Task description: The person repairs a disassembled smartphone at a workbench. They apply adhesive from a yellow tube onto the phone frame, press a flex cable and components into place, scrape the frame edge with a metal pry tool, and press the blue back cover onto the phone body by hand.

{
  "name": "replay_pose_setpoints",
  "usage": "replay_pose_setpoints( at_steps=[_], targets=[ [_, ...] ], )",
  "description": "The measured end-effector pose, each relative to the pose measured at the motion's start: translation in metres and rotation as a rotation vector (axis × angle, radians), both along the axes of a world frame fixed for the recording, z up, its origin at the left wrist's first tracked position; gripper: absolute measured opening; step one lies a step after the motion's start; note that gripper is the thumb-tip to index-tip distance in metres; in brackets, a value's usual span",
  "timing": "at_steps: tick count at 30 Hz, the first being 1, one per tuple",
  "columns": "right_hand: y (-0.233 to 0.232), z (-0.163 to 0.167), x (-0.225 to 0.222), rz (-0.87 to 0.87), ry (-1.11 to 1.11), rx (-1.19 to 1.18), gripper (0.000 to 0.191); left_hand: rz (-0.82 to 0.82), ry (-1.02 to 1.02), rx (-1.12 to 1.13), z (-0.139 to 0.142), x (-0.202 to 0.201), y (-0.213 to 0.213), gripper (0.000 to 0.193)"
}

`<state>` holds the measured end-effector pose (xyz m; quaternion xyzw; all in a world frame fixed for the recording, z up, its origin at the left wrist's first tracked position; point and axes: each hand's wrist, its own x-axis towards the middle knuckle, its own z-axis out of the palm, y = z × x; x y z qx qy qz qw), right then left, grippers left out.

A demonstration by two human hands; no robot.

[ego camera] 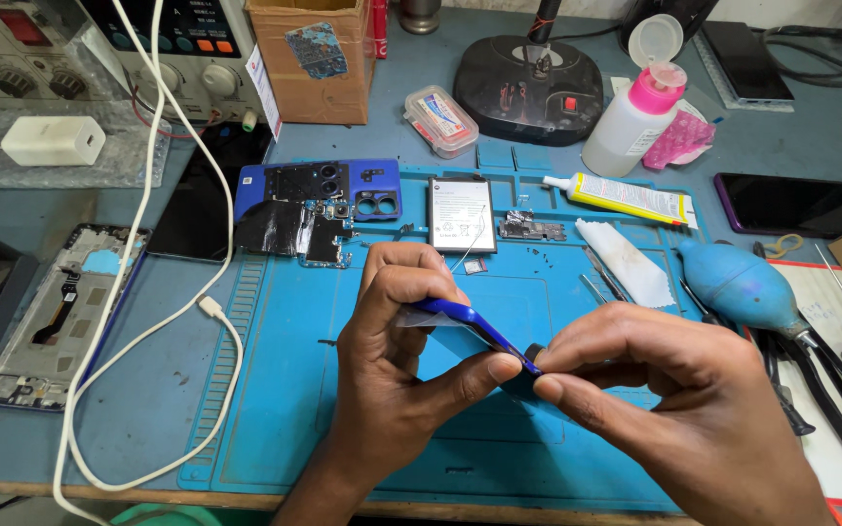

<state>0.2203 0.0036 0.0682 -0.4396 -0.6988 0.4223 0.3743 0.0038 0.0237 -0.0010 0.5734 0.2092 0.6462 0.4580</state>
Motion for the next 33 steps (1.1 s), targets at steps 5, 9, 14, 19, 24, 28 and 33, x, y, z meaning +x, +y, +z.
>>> replay_pose_setpoints(
  at_steps=[5,9,14,19,24,28,33],
  targets=[
    [0.004,-0.001,0.005,0.037,0.071,-0.074,0.016,0.011,0.013,0.004,0.001,0.000,0.001,0.049],
    [0.003,-0.003,0.007,-0.040,0.024,-0.142,0.017,0.007,0.007,-0.005,0.001,0.000,0.000,0.049],
    [0.008,-0.009,0.009,-0.057,0.044,-0.225,0.011,0.004,0.000,-0.001,0.001,0.000,0.001,0.049],
    [0.013,-0.010,0.011,0.006,0.160,-0.313,0.011,0.010,0.002,-0.001,0.000,0.000,-0.001,0.047],
    [0.015,-0.010,0.012,0.086,0.150,-0.213,0.011,0.012,0.005,0.004,0.000,0.000,0.000,0.048],
    [0.019,-0.012,0.014,0.057,0.145,-0.327,0.014,-0.002,-0.005,0.000,0.000,0.000,-0.001,0.045],
    [0.022,-0.016,0.016,0.083,0.147,-0.292,0.013,-0.006,-0.008,-0.002,0.001,-0.001,0.000,0.049]
  ],
)
